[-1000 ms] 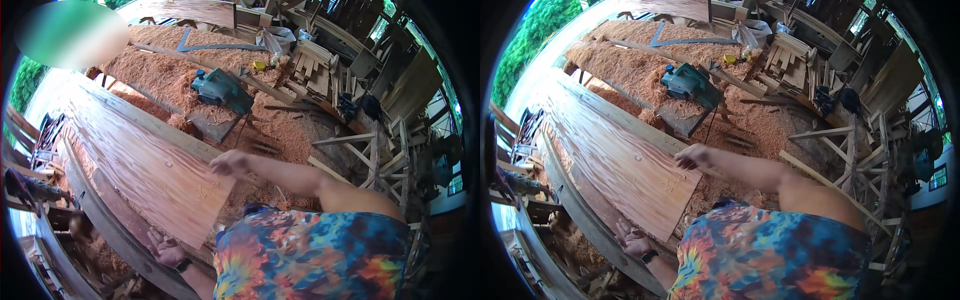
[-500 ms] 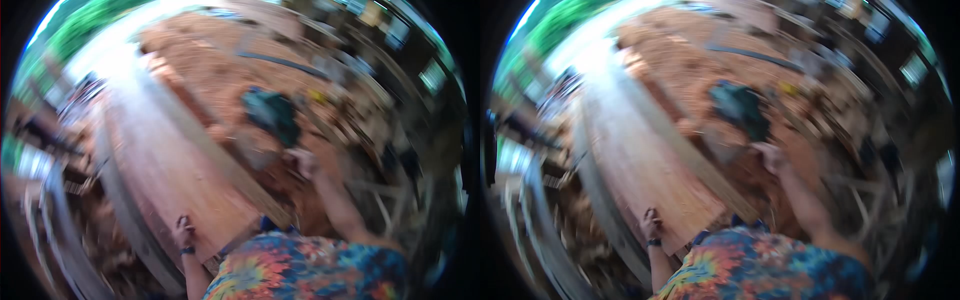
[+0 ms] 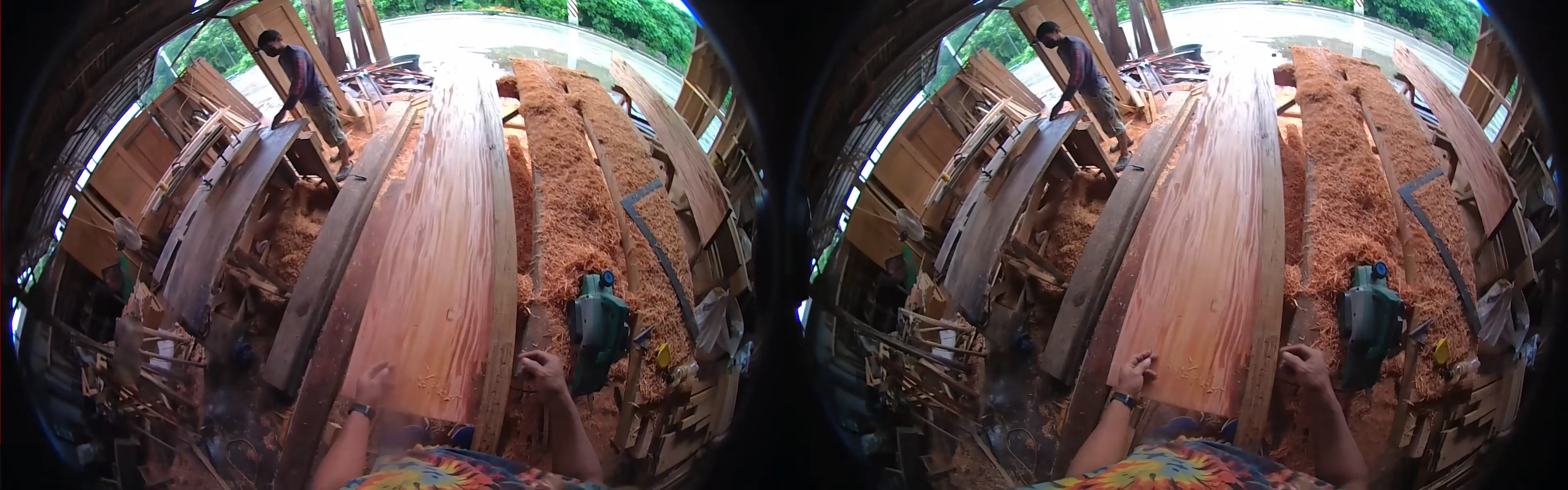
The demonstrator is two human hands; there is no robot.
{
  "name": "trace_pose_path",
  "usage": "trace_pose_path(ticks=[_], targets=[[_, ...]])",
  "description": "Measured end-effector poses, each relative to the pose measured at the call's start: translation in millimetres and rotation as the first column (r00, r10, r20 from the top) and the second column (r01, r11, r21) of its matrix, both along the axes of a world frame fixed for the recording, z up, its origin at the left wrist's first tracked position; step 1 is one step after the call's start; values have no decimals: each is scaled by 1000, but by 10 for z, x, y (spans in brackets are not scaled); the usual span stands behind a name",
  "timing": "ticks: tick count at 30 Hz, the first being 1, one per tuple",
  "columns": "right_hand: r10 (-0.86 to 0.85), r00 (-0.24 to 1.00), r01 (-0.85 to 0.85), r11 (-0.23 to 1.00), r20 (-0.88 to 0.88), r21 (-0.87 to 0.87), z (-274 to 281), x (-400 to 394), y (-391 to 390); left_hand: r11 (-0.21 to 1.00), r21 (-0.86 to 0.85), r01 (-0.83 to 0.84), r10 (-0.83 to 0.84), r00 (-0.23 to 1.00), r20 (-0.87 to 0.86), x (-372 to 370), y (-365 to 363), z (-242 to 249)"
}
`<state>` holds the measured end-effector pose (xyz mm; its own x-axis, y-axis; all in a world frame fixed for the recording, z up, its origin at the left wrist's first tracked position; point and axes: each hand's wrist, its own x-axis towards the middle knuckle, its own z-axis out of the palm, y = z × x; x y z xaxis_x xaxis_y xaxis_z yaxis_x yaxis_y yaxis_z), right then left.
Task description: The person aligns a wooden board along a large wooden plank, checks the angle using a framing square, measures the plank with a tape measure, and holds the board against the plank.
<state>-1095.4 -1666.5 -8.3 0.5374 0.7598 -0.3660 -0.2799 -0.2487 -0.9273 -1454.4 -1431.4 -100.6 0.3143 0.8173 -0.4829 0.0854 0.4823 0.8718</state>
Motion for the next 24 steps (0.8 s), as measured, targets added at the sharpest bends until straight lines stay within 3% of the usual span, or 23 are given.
trace_pose_path(ticks=[3, 5, 6, 7, 8, 9, 10, 11, 12, 14, 17, 21, 24], targets=[[134, 990, -130, 989, 54, -64, 58, -52, 186, 993, 51, -110, 108, 993, 47, -267, -105, -306], [346, 864, -322, 938, 366, -127, 55, 106, 236, 995, 5, -95, 93, 988, 119, -304, -118, -342], [278, 900, -264, 961, 336, -85, 218, 130, 206, 994, -64, -90, 99, 981, 169, -272, -111, -231], [218, 834, -221, 974, 507, -55, 427, 264, 131, 994, -100, -53, 70, 981, 182, -266, -90, -205], [83, 794, -180, 978, 602, 103, 529, 477, 50, 991, -123, -56, 81, 974, 214, -256, -45, -214], [85, 857, -137, 988, 509, 67, 692, 707, -26, 991, -111, -74, 92, 983, 162, -264, -60, -181], [55, 818, -58, 998, 572, -12, 841, 961, -128, 991, -84, -107, 115, 987, 108, -275, -22, -144], [-48, 855, 102, 992, 516, -75, 1295, 1032, -235, 994, -88, -62, 70, 994, 89, -319, 15, -81], [-47, 782, 77, 997, 622, -21, 1168, 1427, -318, 996, -87, -36, 42, 996, 78, -328, 36, -72], [-37, 670, 182, 977, 741, -115, 1043, 2131, -493, 991, -130, -29, 47, 989, 141, -366, 66, -102], [-4, 409, 549, 800, 913, -243, 609, 3154, -791, 990, -138, -32, 52, 989, 138, -368, 57, -112], [241, 387, 687, 569, 890, -453, 283, 4032, -1338, 993, -96, -67, 79, 989, 129, -383, -6, -111], [259, 492, 705, 442, 831, -555, 327, 4190, -1428, 983, -76, -165, 168, 985, 31, -361, 69, -210]])
